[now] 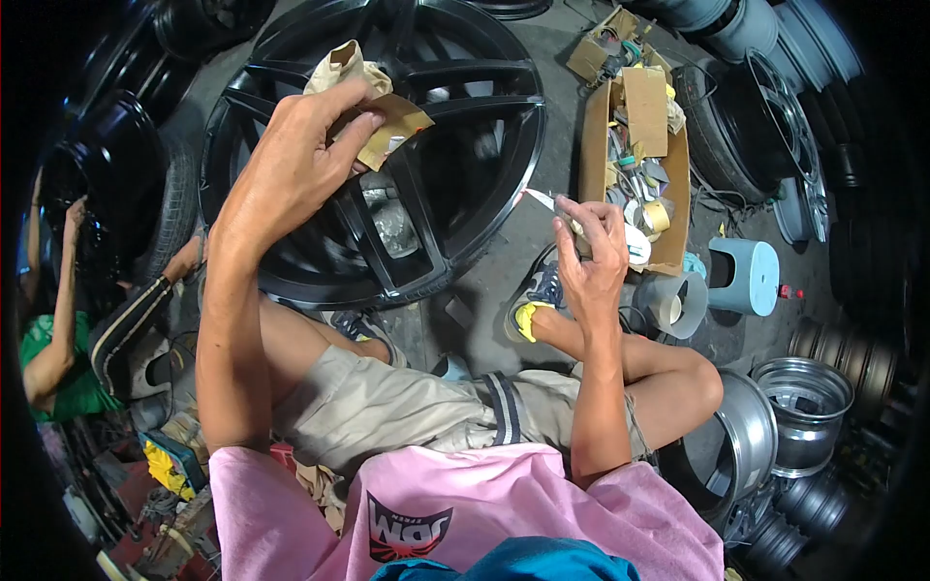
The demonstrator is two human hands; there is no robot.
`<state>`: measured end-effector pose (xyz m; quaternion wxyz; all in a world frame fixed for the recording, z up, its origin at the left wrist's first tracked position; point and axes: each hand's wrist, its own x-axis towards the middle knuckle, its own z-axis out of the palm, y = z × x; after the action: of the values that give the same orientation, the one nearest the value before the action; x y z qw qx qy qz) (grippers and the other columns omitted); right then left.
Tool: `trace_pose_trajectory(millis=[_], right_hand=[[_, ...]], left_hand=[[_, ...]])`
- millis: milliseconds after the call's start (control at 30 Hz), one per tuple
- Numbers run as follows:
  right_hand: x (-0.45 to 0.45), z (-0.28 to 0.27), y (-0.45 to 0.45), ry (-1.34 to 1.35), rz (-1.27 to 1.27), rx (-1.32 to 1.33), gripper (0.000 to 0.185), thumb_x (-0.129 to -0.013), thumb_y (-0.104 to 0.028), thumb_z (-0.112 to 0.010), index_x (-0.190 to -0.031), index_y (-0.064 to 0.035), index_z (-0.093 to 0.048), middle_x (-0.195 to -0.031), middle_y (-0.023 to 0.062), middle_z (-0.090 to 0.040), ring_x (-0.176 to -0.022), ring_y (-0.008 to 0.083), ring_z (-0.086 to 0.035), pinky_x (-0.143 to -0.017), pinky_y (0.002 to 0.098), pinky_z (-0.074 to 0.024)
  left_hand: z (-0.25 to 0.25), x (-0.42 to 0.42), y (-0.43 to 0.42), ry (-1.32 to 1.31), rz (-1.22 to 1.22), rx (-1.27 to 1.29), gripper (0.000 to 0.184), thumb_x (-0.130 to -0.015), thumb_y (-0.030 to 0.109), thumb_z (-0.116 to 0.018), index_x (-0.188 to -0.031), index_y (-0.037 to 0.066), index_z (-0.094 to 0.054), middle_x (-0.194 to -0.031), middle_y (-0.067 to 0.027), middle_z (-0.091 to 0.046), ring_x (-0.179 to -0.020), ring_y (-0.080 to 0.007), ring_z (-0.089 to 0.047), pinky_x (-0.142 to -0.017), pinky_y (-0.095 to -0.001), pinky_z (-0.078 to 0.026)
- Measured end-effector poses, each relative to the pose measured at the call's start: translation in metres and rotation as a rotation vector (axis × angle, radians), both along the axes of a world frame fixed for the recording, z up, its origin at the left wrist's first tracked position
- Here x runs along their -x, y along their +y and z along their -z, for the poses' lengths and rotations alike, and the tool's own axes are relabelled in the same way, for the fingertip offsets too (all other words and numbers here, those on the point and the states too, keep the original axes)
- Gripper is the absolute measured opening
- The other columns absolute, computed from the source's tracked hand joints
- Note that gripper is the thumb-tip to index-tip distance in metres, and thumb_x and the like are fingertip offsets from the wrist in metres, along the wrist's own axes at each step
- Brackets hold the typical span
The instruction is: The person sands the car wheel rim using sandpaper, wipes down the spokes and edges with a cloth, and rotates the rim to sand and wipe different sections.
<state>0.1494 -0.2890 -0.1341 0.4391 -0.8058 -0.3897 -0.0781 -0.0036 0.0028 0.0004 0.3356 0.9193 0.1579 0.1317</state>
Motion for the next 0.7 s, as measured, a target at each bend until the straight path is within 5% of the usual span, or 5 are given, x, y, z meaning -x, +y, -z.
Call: trace_pose_trajectory(millis=[700], right_hand=[[0.015,-0.020,-0.003,-0.028,-0.018,0.127,0.029,-0.089,-0.004,-0.078,-0.118,-0.0067,-0.077,-0.103,0.0125,-0.063,-0.094,0.0308,-0.065,-0.085,0.0443,-0.0504]], left_hand=[[0.002,0.000,0.000,-0.019,0.024,-0.028,0.019,-0.105,0.012,-0.064,-0.112,-0.006,-0.065,-0.084,-0.0144,-0.069,-0.073,-0.0141,-0.058,-0.070,-0.0332,-0.051]])
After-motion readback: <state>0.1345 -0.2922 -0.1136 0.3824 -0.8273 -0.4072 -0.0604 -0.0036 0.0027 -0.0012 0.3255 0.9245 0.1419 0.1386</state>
